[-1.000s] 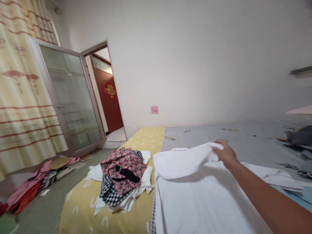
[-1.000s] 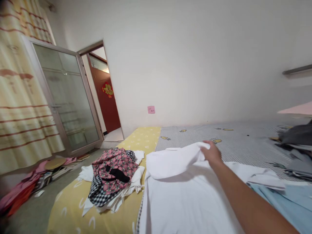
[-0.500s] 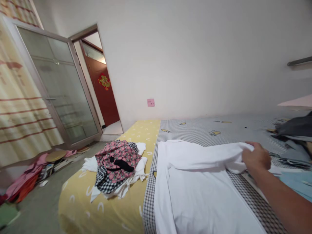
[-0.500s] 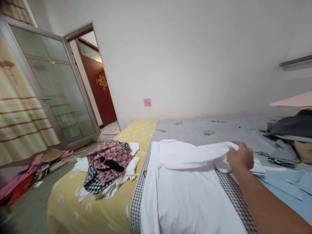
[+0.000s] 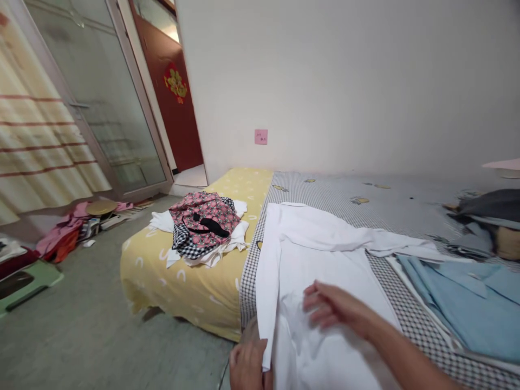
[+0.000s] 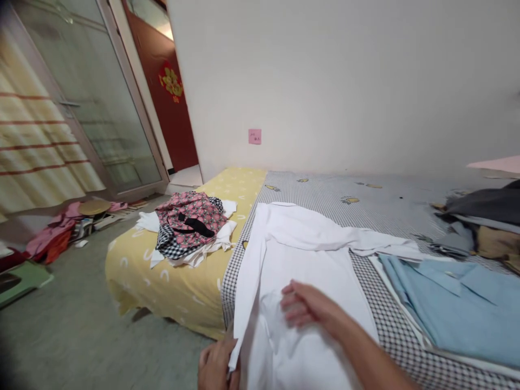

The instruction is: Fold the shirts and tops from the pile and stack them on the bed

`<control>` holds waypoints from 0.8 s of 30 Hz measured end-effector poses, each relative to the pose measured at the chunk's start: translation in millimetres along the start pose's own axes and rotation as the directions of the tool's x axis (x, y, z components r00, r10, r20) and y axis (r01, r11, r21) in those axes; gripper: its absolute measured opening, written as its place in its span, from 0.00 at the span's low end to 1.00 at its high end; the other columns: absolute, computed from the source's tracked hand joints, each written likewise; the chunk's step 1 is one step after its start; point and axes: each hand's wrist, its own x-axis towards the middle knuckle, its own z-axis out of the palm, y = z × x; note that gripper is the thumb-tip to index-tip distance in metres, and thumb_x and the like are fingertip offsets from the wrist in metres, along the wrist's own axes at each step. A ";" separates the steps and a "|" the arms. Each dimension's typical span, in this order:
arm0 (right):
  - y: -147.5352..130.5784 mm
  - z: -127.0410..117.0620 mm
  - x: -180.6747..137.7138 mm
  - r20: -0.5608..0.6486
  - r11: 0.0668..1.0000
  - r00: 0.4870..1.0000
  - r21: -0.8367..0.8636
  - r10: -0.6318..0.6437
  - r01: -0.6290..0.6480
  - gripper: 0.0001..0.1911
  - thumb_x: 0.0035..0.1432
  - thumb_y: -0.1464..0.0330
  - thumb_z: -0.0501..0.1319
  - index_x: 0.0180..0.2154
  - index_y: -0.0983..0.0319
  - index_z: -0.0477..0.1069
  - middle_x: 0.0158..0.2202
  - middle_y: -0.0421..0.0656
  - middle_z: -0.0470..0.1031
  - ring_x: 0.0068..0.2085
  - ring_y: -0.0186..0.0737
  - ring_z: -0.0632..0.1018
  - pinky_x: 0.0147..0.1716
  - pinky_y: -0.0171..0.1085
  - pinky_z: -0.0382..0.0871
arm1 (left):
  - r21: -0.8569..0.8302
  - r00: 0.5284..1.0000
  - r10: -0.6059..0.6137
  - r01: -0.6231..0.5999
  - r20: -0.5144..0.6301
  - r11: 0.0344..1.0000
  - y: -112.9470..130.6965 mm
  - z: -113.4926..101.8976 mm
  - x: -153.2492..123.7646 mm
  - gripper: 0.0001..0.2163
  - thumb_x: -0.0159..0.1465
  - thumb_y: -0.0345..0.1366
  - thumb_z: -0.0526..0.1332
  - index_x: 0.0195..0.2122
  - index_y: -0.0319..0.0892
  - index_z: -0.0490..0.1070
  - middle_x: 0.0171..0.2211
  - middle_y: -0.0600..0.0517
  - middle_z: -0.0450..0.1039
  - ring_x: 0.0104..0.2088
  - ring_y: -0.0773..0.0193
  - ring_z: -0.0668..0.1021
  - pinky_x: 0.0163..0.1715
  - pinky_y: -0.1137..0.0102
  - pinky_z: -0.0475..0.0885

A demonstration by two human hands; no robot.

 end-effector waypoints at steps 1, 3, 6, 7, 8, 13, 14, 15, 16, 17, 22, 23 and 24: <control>15.3 20.9 0.9 0.055 0.999 0.998 0.025 0.039 -0.041 0.30 0.56 0.44 0.59 0.46 0.62 0.71 0.46 0.54 0.79 0.35 0.47 0.82 0.31 0.41 0.73 | 0.004 1.000 0.018 -0.018 -0.023 1.000 1.9 0.9 0.2 0.18 0.60 0.23 0.52 0.45 0.45 0.75 0.38 0.47 0.81 0.40 0.58 0.80 0.47 0.62 0.68; 39.3 56.1 4.4 0.145 0.994 0.989 0.095 0.040 -0.054 0.32 0.55 0.41 0.59 0.49 0.59 0.70 0.46 0.50 0.79 0.37 0.44 0.81 0.30 0.38 0.72 | 0.025 0.998 0.049 -0.048 -0.045 0.999 8.5 4.4 -2.3 0.16 0.61 0.24 0.54 0.43 0.48 0.76 0.34 0.50 0.80 0.38 0.60 0.80 0.48 0.64 0.67; 58.5 90.1 9.1 0.129 0.986 0.992 0.167 -0.010 -0.011 0.27 0.52 0.47 0.66 0.46 0.59 0.71 0.40 0.45 0.80 0.37 0.40 0.80 0.33 0.36 0.72 | 0.063 1.000 0.003 -0.002 -0.008 0.998 21.7 9.3 -15.1 0.19 0.57 0.23 0.61 0.46 0.51 0.75 0.35 0.52 0.78 0.38 0.61 0.79 0.50 0.63 0.67; 61.8 97.0 9.7 0.095 0.982 0.995 0.191 -0.022 0.003 0.24 0.50 0.53 0.69 0.44 0.60 0.72 0.37 0.44 0.81 0.36 0.40 0.80 0.34 0.36 0.72 | 0.071 0.998 -0.062 0.060 0.021 0.996 25.8 9.6 -20.9 0.24 0.55 0.22 0.63 0.51 0.51 0.73 0.40 0.51 0.78 0.42 0.59 0.79 0.52 0.61 0.66; 64.1 102.2 9.8 0.059 0.975 0.998 0.222 -0.029 0.015 0.22 0.46 0.58 0.71 0.42 0.61 0.72 0.35 0.43 0.81 0.35 0.40 0.80 0.34 0.37 0.72 | 0.077 0.987 -0.148 0.143 0.057 0.987 29.3 9.0 -26.5 0.30 0.52 0.22 0.65 0.56 0.51 0.69 0.46 0.49 0.77 0.47 0.55 0.78 0.54 0.57 0.66; 68.6 115.2 6.2 -0.007 0.910 1.000 0.414 -0.012 0.014 0.19 0.45 0.65 0.71 0.39 0.61 0.71 0.32 0.41 0.81 0.31 0.40 0.79 0.32 0.37 0.73 | 0.015 0.854 -0.466 0.476 0.231 0.879 31.9 -6.0 -29.7 0.41 0.53 0.27 0.65 0.68 0.46 0.53 0.62 0.41 0.67 0.60 0.46 0.71 0.54 0.52 0.69; 67.9 116.8 5.3 -0.018 0.901 1.000 0.433 -0.015 0.022 0.18 0.45 0.66 0.71 0.39 0.61 0.71 0.31 0.40 0.80 0.30 0.39 0.79 0.31 0.37 0.73 | -0.019 0.843 -0.476 0.496 0.252 0.868 29.6 -10.0 -24.8 0.38 0.55 0.27 0.62 0.68 0.44 0.53 0.62 0.40 0.67 0.61 0.47 0.71 0.54 0.54 0.70; 66.8 118.5 4.3 -0.031 0.896 0.999 0.444 -0.023 0.034 0.18 0.45 0.66 0.71 0.39 0.60 0.70 0.30 0.39 0.80 0.30 0.38 0.78 0.31 0.36 0.72 | -0.053 0.834 -0.481 0.512 0.270 0.858 26.8 -13.9 -19.4 0.36 0.56 0.25 0.59 0.67 0.43 0.54 0.62 0.40 0.67 0.61 0.49 0.71 0.54 0.55 0.70; 65.6 120.1 3.2 -0.041 0.892 0.998 0.448 -0.036 0.051 0.18 0.45 0.66 0.71 0.39 0.60 0.70 0.30 0.38 0.79 0.30 0.38 0.78 0.32 0.36 0.73 | -0.080 0.822 -0.492 0.532 0.286 0.843 23.7 -17.5 -14.4 0.34 0.56 0.24 0.57 0.66 0.41 0.57 0.62 0.40 0.69 0.60 0.50 0.72 0.54 0.58 0.71; 64.4 121.8 2.0 -0.049 0.891 0.997 0.448 -0.051 0.068 0.17 0.45 0.66 0.70 0.38 0.60 0.69 0.29 0.38 0.79 0.30 0.37 0.78 0.32 0.35 0.72 | -0.098 0.807 -0.505 0.554 0.305 0.826 20.6 -20.6 -10.6 0.31 0.57 0.24 0.56 0.64 0.40 0.61 0.60 0.41 0.71 0.58 0.52 0.75 0.53 0.60 0.72; 71.9 128.3 -4.4 -0.069 0.932 0.993 0.343 -0.101 0.118 0.22 0.44 0.65 0.70 0.42 0.59 0.68 0.32 0.40 0.79 0.33 0.42 0.79 0.33 0.39 0.73 | -0.072 0.832 -0.440 0.489 0.336 0.869 8.1 -25.9 -19.8 0.19 0.59 0.23 0.51 0.46 0.45 0.76 0.43 0.50 0.82 0.42 0.58 0.82 0.43 0.66 0.74; 76.6 129.2 -4.7 -0.102 0.953 0.984 0.252 -0.144 0.166 0.24 0.44 0.66 0.69 0.45 0.59 0.68 0.34 0.41 0.80 0.36 0.45 0.80 0.36 0.41 0.74 | -0.049 0.852 -0.414 0.452 0.321 0.891 6.3 -25.8 -23.8 0.20 0.58 0.22 0.52 0.46 0.46 0.76 0.43 0.50 0.82 0.43 0.58 0.82 0.43 0.67 0.74; 81.7 129.9 -4.5 -0.145 0.967 0.970 0.132 -0.198 0.217 0.26 0.43 0.67 0.68 0.46 0.60 0.67 0.37 0.42 0.81 0.39 0.47 0.80 0.40 0.43 0.73 | -0.016 0.858 -0.404 0.430 0.317 0.903 4.7 -26.1 -26.7 0.21 0.57 0.21 0.52 0.46 0.46 0.75 0.44 0.51 0.82 0.44 0.58 0.82 0.44 0.67 0.73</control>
